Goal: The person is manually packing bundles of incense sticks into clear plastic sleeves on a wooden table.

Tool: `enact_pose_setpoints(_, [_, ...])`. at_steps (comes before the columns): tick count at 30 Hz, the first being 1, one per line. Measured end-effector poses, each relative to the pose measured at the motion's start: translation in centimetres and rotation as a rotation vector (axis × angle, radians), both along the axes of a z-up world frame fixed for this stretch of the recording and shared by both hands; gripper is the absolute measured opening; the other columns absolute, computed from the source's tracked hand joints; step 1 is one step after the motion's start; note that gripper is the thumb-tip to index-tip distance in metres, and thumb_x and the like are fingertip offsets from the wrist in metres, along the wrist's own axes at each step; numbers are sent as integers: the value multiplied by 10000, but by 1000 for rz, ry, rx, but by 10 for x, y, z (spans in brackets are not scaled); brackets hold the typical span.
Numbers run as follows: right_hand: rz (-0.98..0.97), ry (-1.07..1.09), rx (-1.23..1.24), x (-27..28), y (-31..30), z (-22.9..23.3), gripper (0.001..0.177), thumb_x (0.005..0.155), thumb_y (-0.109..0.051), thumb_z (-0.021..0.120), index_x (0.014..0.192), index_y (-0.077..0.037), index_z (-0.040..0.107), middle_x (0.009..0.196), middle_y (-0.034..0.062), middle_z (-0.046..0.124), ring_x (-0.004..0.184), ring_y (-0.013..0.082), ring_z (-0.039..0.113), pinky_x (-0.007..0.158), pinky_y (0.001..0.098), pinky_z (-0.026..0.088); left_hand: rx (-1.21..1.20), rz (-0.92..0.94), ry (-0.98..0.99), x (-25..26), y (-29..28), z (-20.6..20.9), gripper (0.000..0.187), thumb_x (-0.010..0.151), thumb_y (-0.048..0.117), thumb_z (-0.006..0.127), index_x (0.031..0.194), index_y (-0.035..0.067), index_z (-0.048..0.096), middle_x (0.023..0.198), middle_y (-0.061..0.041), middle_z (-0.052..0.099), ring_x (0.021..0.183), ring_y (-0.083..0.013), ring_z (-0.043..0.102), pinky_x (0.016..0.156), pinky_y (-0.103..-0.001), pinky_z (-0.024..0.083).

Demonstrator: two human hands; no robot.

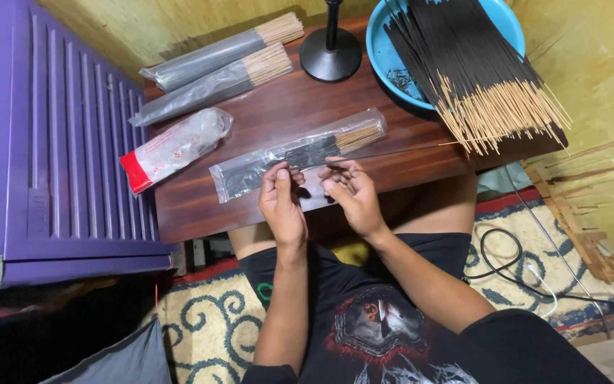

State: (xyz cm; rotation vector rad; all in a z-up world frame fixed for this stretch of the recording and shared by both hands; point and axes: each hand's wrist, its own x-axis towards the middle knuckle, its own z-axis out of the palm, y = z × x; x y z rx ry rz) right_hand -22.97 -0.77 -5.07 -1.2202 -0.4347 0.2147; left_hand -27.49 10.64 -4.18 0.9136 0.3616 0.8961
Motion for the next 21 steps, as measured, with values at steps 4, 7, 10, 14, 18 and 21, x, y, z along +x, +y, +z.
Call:
enact_pose_setpoints(4, [86, 54, 147, 5, 17, -8, 421, 946, -81, 706, 1315, 64, 564, 1085, 196, 710, 958, 173, 711, 776, 251, 619, 121, -8, 49, -2, -3, -7, 201, 1041, 152, 618, 1154, -6, 668, 932, -131, 729, 836, -137, 697, 779, -260, 591])
enact_pose_setpoints(7, [52, 59, 198, 9, 28, -23, 313, 948, -34, 704, 1224, 81, 611, 1025, 214, 723, 889, 193, 727, 714, 263, 630, 185, -8, 49, -1, -4, -8, 195, 1034, 137, 629, 1150, -10, 684, 935, -137, 740, 835, -138, 707, 780, -276, 601])
enact_pose_setpoints(10, [17, 55, 196, 11, 32, -24, 244, 952, -33, 708, 1150, 92, 641, 981, 220, 729, 825, 197, 738, 671, 268, 634, 231, -5, 47, 0, -4, -7, 179, 1032, 118, 634, 1136, -14, 698, 947, -150, 741, 836, -155, 719, 773, -294, 608])
enact_pose_setpoints(14, [27, 72, 177, 9, 30, -9, 243, 955, -59, 707, 1135, 86, 633, 965, 211, 742, 793, 184, 758, 645, 255, 635, 244, -25, 48, -1, -3, -2, 174, 1038, 102, 625, 1133, -21, 704, 952, -144, 742, 827, -157, 735, 762, -289, 622])
enact_pose_setpoints(18, [35, 56, 163, 19, 30, -9, 240, 955, -48, 712, 1128, 100, 637, 933, 228, 738, 781, 199, 756, 641, 260, 629, 227, -32, 49, 1, 1, -10, 187, 1046, 112, 616, 1149, -22, 697, 951, -128, 740, 834, -151, 739, 770, -293, 630])
enact_pose_setpoints(21, [65, 24, 163, 25, 30, -11, 196, 968, -30, 685, 1111, 97, 645, 916, 211, 736, 781, 188, 753, 627, 246, 620, 218, -40, 26, 0, 1, -11, 192, 1048, 110, 616, 1162, -25, 691, 945, -138, 746, 831, -161, 752, 761, -299, 643])
